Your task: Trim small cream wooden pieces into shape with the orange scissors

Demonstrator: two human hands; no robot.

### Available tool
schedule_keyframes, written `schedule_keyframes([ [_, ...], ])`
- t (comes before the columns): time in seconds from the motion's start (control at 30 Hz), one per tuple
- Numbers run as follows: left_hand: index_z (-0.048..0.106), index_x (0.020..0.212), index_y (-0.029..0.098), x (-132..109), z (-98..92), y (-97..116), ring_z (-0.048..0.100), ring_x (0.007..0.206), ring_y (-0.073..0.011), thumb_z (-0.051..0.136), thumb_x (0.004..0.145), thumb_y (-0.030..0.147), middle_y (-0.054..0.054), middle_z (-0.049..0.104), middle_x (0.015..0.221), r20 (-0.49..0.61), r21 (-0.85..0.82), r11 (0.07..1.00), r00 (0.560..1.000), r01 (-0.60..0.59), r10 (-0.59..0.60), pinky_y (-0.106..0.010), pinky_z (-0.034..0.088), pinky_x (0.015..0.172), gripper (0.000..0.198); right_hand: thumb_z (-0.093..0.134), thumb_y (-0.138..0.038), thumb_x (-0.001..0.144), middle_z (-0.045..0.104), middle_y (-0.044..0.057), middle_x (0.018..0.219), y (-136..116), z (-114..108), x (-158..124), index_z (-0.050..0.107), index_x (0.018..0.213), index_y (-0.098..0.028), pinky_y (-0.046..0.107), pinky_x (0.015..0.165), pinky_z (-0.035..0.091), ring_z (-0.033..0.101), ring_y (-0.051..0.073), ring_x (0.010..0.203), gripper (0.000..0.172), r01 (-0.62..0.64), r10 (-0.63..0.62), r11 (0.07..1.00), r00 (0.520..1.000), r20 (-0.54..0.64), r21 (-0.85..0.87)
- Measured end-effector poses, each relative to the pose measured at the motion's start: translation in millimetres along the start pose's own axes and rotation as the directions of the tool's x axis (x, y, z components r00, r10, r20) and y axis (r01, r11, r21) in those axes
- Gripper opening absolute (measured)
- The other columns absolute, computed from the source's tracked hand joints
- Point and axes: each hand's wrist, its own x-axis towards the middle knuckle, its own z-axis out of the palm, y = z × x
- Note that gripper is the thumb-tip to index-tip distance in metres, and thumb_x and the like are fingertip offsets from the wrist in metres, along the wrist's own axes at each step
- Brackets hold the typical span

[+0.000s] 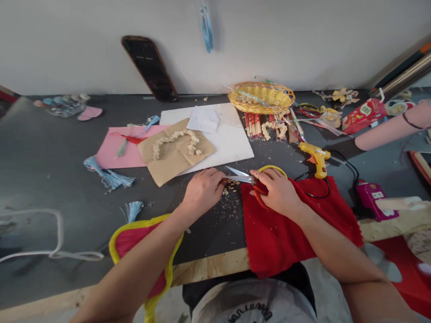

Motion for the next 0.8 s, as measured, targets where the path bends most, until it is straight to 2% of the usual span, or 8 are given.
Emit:
schedule_keyframes([
  [0.8,0.064,0.089,0.017,-0.9,-1.0,0.1,0.062,0.084,-0.0222,0.048,0.089,0.020,-0.008,0.065,0.089,0.019,0.045,0.999,1.000,-0.024,0.023,-0.034,0.047,0.075,0.016,0.065,-0.030,0.083,0.064,0.010,0.109,0.9,0.1,0.0,0.054,0.132,-0.021,0.044,0.091,0.050,0.058,0.029,0.105,0.051,0.008,-0.008,1.000,1.000,0.009,-0.004],
])
